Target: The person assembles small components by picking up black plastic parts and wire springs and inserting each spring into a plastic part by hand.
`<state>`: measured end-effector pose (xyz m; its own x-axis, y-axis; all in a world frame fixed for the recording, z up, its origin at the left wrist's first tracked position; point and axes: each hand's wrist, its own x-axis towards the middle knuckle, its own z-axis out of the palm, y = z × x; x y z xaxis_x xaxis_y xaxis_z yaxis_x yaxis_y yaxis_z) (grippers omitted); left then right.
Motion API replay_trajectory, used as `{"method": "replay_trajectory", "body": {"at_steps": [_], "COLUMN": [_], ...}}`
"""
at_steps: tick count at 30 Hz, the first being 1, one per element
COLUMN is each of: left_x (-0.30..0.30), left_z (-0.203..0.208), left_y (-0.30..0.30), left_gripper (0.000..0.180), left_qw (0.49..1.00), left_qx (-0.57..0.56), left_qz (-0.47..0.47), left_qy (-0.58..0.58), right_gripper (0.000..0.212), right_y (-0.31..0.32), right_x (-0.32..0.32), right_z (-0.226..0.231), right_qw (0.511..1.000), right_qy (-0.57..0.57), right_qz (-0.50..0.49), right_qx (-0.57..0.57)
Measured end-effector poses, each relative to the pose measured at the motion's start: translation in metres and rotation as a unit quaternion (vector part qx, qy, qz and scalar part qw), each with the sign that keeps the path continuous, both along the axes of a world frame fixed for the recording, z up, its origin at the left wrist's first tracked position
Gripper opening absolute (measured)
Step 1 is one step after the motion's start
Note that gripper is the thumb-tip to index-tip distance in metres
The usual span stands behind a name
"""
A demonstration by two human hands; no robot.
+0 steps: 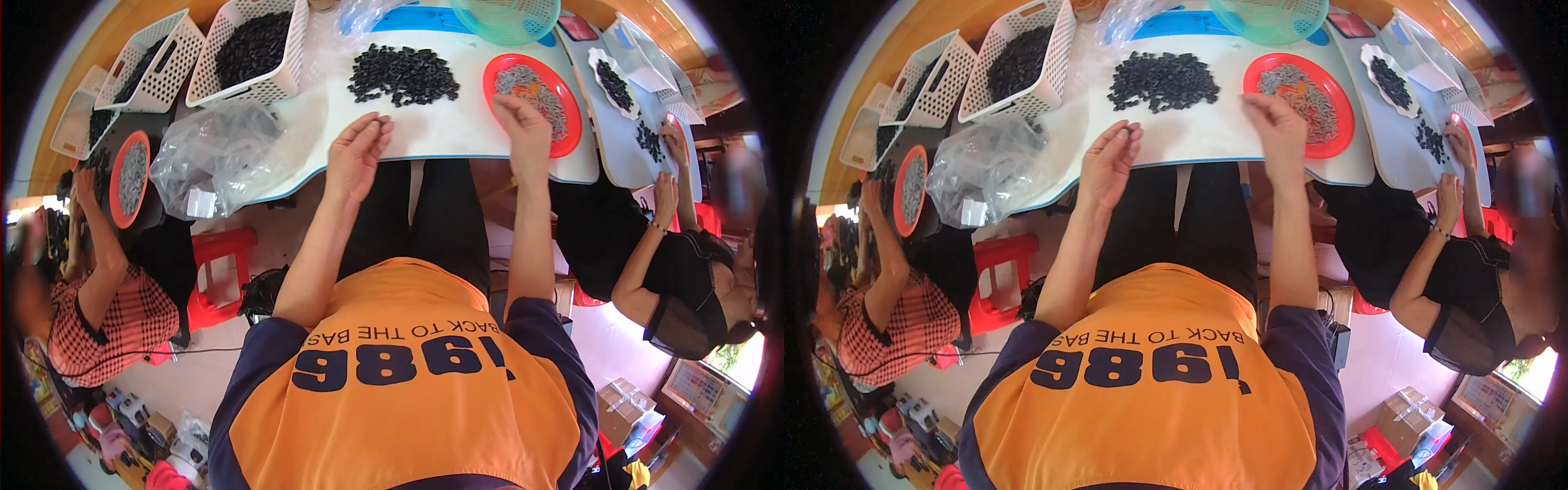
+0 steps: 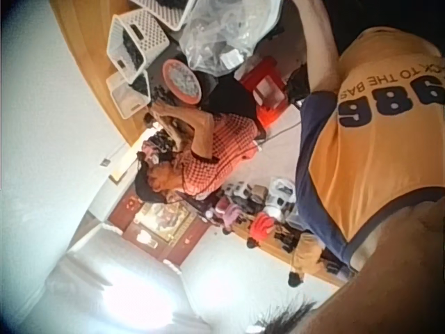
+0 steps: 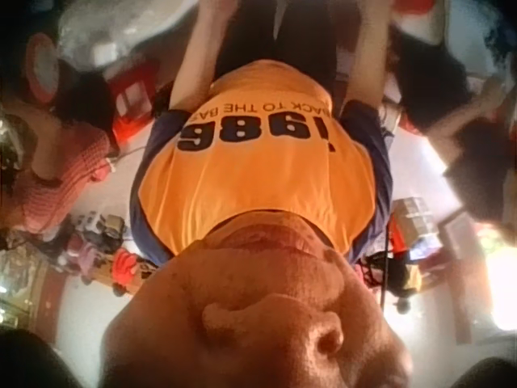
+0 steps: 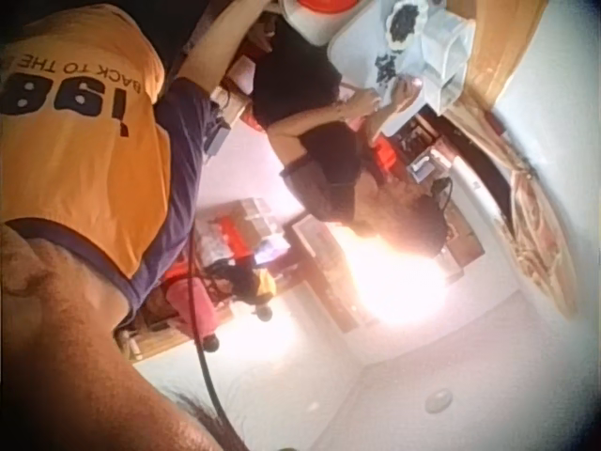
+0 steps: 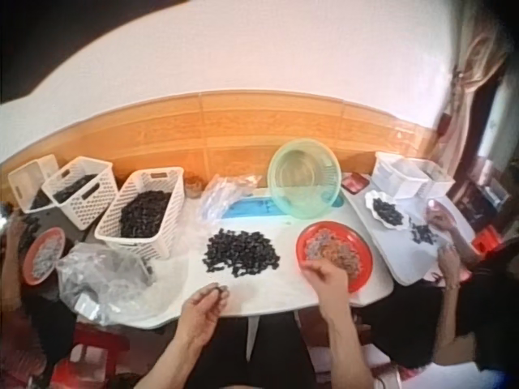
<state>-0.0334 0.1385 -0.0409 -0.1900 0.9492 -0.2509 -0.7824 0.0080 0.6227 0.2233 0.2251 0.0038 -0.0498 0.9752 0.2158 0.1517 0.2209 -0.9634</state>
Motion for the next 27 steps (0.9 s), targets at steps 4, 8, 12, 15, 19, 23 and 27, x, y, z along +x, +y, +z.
{"method": "replay_trajectory", "body": {"at_steps": [4,8,12,15,19,23,27], "left_x": [0.017,0.02,0.016,0.012,0.006,0.004,0.005], "left_z": [0.023,0.041,0.046,0.047,0.049,0.051,0.054], "left_y": [-0.018,-0.029,-0.039,-0.049,-0.059,-0.062,-0.065], "left_gripper": [0.024,0.024,0.028,0.027,0.025,0.025,0.026], "left_qw": [0.997,0.994,0.994,0.99,0.977,0.967,0.973], "left_qx": [0.003,0.037,0.088,0.098,0.094,0.118,0.109], "left_qz": [-0.041,-0.062,-0.065,-0.045,-0.036,-0.044,-0.062], "left_qy": [-0.062,-0.079,-0.009,0.088,0.191,0.223,0.195], "right_gripper": [0.03,0.035,0.037,0.038,0.04,0.041,0.042], "right_y": [-0.045,-0.069,-0.082,-0.093,-0.103,-0.108,-0.112], "right_x": [-0.058,-0.082,-0.088,-0.088,-0.089,-0.089,-0.087], "right_z": [0.015,0.03,0.036,0.038,0.042,0.048,0.053], "right_qw": [0.993,0.99,0.991,0.993,0.994,0.994,0.993], "right_qy": [0.048,0.092,0.078,0.052,0.028,-0.021,-0.046], "right_qz": [0.109,0.108,0.111,0.103,0.099,0.096,0.101], "right_qx": [0.012,0.001,0.018,0.02,0.029,0.046,0.046]}}
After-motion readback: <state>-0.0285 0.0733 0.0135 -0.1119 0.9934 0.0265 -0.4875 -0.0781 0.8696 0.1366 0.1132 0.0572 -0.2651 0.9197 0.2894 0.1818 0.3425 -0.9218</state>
